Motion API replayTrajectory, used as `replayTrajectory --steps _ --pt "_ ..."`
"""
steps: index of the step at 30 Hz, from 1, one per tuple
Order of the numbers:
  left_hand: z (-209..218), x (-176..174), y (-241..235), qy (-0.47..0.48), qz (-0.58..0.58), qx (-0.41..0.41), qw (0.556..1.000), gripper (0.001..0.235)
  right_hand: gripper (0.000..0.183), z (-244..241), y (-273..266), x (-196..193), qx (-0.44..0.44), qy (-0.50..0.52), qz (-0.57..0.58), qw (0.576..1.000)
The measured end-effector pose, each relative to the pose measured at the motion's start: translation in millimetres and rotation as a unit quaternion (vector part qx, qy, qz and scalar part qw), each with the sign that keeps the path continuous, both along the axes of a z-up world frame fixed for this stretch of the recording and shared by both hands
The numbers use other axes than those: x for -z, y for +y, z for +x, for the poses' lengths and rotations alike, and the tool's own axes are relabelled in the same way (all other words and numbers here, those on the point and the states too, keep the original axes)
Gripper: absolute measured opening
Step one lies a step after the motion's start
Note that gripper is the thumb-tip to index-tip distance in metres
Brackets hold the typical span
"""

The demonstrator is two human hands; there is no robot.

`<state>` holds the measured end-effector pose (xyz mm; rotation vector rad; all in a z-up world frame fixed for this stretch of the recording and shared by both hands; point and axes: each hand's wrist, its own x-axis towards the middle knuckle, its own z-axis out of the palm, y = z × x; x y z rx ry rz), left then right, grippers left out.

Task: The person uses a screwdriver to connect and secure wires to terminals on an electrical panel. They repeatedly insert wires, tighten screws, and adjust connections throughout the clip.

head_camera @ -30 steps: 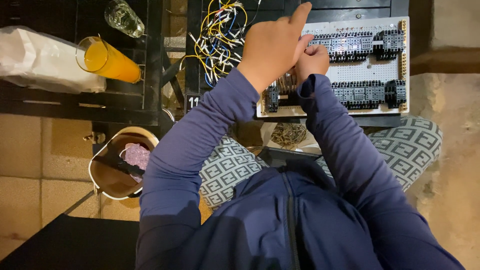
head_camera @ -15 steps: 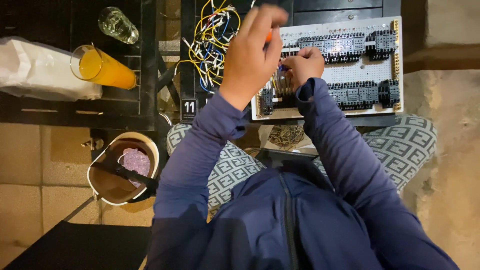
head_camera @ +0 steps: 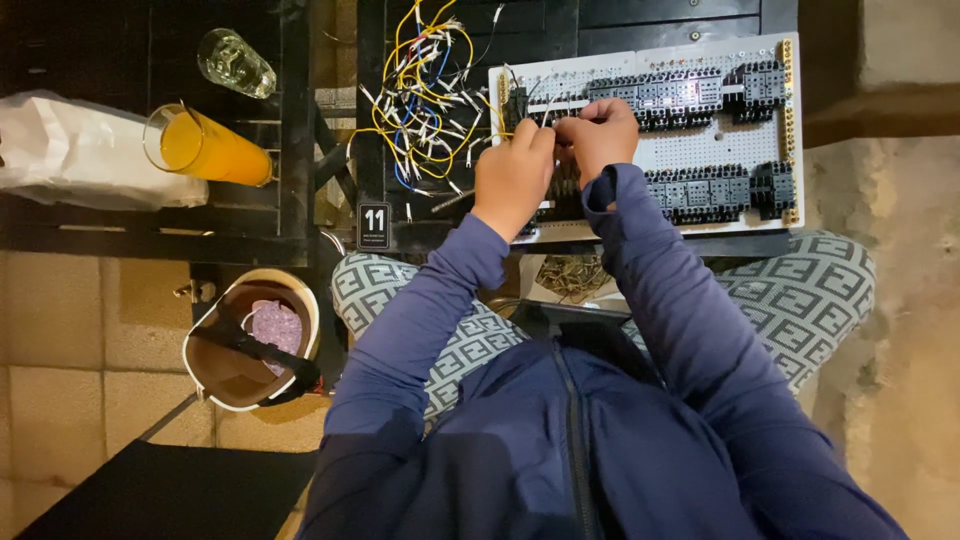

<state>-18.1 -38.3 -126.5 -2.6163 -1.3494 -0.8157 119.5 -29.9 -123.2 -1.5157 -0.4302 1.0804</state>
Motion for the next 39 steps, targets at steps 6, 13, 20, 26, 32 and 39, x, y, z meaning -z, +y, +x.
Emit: replayTrajectory --steps 6,13,20,26,32,39 --pt "-2 3 -2 0.027 0.091 0.05 0.994 0.013 0.041 1 2 14 -0.02 -0.045 0.017 0.999" --pt "-2 -3 -5 0.017 0.094 0.029 0.995 0.006 0.035 10 -7 -8 -0.067 -0.05 -0.011 0.996" --pt "9 -7 -3 0.042 0.153 -0.018 0.987 0.015 0.01 44 -60 -29 -0.156 -0.412 0.193 0.877" --pt "16 -16 -3 0.067 0.153 -0.031 0.986 0.021 0.023 54 -63 17 -0.193 -0.574 0.265 0.75" --pt "22 -5 -4 0.067 0.173 -0.068 0.98 0.021 0.046 45 -72 -19 -0.246 -0.653 0.196 0.689" --pt "26 -13 -7 0.083 0.169 -0.084 0.978 0.023 0.059 49 -64 6 -0.289 -0.675 0.135 0.666"
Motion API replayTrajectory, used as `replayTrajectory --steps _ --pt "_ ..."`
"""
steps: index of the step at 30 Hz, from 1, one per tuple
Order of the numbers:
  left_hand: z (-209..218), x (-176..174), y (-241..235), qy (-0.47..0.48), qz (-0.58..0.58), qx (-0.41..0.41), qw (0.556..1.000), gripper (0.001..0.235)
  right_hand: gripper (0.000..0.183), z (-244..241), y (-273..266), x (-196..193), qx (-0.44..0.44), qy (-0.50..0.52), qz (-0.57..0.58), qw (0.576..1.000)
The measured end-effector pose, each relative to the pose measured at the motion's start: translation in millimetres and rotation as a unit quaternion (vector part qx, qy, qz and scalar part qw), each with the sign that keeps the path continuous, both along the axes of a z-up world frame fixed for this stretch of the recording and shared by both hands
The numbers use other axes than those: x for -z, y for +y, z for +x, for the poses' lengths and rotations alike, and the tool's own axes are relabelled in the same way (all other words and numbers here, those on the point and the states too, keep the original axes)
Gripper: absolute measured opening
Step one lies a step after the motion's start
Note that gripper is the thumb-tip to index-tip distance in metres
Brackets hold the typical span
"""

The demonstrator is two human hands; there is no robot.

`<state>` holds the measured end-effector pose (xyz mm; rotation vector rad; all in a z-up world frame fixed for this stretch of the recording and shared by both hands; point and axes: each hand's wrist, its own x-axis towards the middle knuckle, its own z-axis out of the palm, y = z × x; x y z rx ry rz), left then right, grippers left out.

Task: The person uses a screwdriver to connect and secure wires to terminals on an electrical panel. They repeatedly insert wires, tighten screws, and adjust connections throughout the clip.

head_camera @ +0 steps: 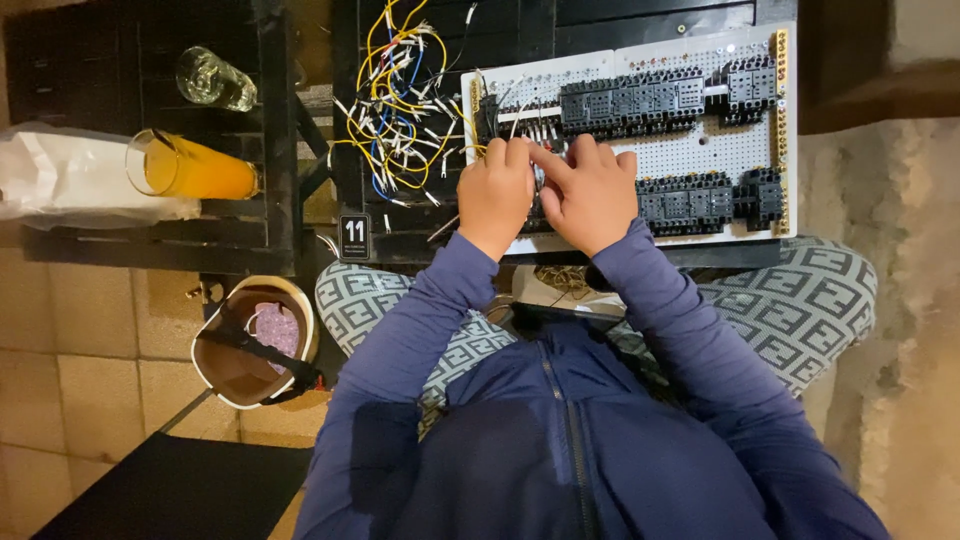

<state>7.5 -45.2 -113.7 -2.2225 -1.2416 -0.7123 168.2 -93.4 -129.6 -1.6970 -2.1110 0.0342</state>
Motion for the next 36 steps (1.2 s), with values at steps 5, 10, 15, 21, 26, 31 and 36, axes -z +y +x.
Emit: replayTrajectory --steps 5,10,15,21,26,31,36 --pt "-1 -7 -3 -0.026 -0.011 0.005 1.0 0.021 0.057 0 0 -2 0.01 0.005 -0.012 1.0" --pt "1 -8 -3 -0.021 -0.02 0.007 1.0 0.02 0.057 0 1 0 0.01 0.016 -0.005 1.0" --pt "3 -8 -1 -0.019 -0.017 0.007 1.0 0.02 0.055 -1 2 5 0.016 0.017 0.007 1.0" --pt "3 -8 1 -0.035 -0.027 0.018 0.999 0.019 0.054 -1 2 1 0.021 0.034 -0.008 0.999" --pt "3 -6 1 -0.033 -0.021 0.033 0.999 0.017 0.055 0 2 5 0.021 0.018 -0.012 1.0" --pt "7 -13 -1 -0.039 -0.022 0.031 0.999 0.02 0.057 1 2 6 0.017 0.021 -0.015 1.0" --pt "8 -12 0 -0.052 -0.026 0.035 0.998 0.022 0.057 -1 2 8 0.027 0.017 0.0 1.0"
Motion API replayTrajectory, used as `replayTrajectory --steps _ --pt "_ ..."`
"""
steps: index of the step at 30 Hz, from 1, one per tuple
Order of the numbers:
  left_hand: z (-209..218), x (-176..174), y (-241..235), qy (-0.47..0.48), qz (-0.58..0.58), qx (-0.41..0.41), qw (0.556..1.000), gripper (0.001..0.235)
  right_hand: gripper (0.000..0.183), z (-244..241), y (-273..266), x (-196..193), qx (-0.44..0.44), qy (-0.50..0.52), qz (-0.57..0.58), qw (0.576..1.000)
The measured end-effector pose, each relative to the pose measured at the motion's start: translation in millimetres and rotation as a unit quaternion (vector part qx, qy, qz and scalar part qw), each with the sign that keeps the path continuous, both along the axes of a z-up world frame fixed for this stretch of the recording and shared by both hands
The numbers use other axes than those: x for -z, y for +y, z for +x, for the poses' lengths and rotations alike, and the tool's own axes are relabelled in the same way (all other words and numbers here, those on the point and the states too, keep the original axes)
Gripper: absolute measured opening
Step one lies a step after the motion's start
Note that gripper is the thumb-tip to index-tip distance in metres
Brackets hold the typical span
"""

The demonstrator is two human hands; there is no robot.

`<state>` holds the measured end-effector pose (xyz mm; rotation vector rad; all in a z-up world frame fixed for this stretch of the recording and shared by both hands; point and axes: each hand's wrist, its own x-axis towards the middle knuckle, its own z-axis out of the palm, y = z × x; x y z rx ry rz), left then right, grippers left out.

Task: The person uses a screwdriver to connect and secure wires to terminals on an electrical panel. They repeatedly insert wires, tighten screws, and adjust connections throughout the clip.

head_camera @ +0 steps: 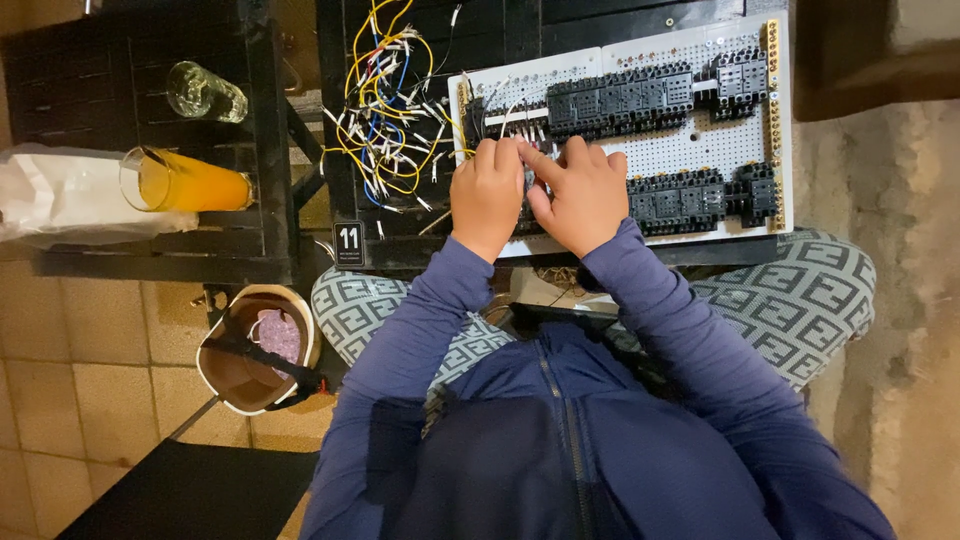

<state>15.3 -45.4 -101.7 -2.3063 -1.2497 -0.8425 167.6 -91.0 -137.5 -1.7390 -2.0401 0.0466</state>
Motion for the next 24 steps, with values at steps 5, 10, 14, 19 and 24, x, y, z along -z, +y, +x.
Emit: replayTrajectory --steps 5,10,14,19,24 --pt "-1 6 3 0.005 -0.023 -0.012 1.0 0.019 0.054 -1 -2 -3 0.0 0.0 0.013 1.0" --pt "-2 11 7 -0.029 -0.067 -0.008 0.997 0.018 0.044 -2 -5 -13 0.0 0.03 0.053 0.998" --pt "-8 3 6 -0.098 -0.188 0.006 0.977 0.017 0.039 -2 -7 -23 -0.001 0.039 0.062 0.997" --pt "-13 7 13 -0.132 -0.25 0.011 0.959 0.015 0.039 -3 -5 -21 0.007 0.031 0.065 0.997" --pt "-3 5 6 -0.086 -0.162 0.004 0.983 0.017 0.037 -3 -2 -13 0.018 0.069 0.06 0.996"
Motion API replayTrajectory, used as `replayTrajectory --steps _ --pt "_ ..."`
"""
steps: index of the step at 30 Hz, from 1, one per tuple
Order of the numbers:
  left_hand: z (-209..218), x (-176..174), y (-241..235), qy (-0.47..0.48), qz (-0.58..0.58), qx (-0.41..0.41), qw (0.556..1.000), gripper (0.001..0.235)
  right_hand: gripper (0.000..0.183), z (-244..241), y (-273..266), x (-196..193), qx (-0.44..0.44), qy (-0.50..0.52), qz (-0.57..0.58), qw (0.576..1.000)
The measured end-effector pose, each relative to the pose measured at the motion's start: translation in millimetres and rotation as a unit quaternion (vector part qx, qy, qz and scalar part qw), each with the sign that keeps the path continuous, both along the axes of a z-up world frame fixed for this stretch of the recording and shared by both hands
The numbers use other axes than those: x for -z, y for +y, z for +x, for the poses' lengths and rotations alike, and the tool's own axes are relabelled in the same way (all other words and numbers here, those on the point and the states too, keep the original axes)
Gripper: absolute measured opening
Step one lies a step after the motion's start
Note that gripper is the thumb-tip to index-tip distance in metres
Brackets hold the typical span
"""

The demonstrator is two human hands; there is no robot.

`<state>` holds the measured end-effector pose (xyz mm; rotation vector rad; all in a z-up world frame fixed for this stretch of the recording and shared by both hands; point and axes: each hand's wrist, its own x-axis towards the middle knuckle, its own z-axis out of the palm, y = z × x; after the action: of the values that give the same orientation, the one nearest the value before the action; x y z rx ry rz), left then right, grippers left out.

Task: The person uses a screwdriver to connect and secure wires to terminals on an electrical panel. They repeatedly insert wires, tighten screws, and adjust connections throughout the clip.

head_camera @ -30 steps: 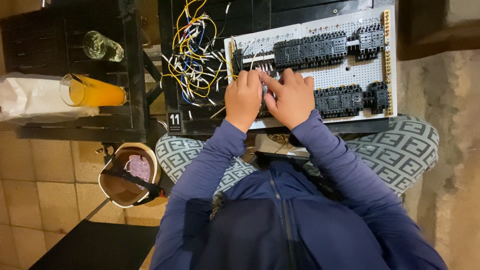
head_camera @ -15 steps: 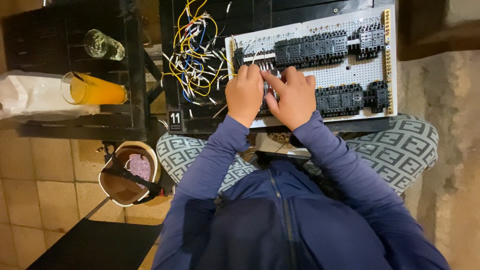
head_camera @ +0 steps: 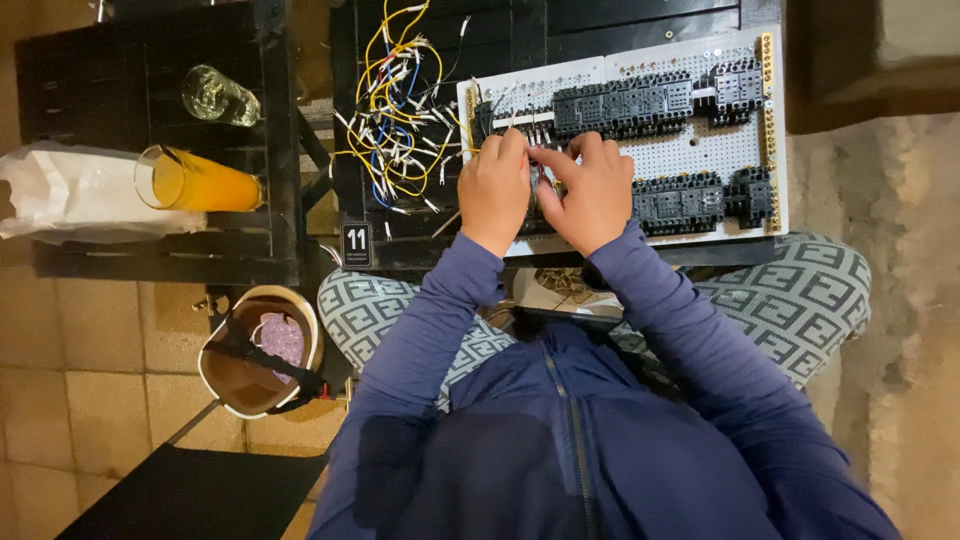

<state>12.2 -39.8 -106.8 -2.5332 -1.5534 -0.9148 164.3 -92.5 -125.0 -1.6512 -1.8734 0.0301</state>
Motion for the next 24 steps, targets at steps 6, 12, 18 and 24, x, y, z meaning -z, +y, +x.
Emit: replayTrajectory --steps 6,12,18,24 --pt "-12 -13 3 -0.041 -0.104 -0.005 0.994 0.019 0.028 -8 12 9 -0.01 0.026 -0.059 0.998" --pt "-22 -18 10 -0.116 -0.222 0.03 0.968 0.02 0.012 -17 26 10 0.026 0.056 -0.053 0.997" --pt "-24 -30 9 -0.149 -0.273 0.035 0.95 0.03 0.012 -26 32 0 0.064 0.013 -0.02 0.998" --pt "-28 -70 1 -0.188 -0.294 0.024 0.937 0.05 0.008 -31 31 -2 0.06 0.012 0.012 0.998"
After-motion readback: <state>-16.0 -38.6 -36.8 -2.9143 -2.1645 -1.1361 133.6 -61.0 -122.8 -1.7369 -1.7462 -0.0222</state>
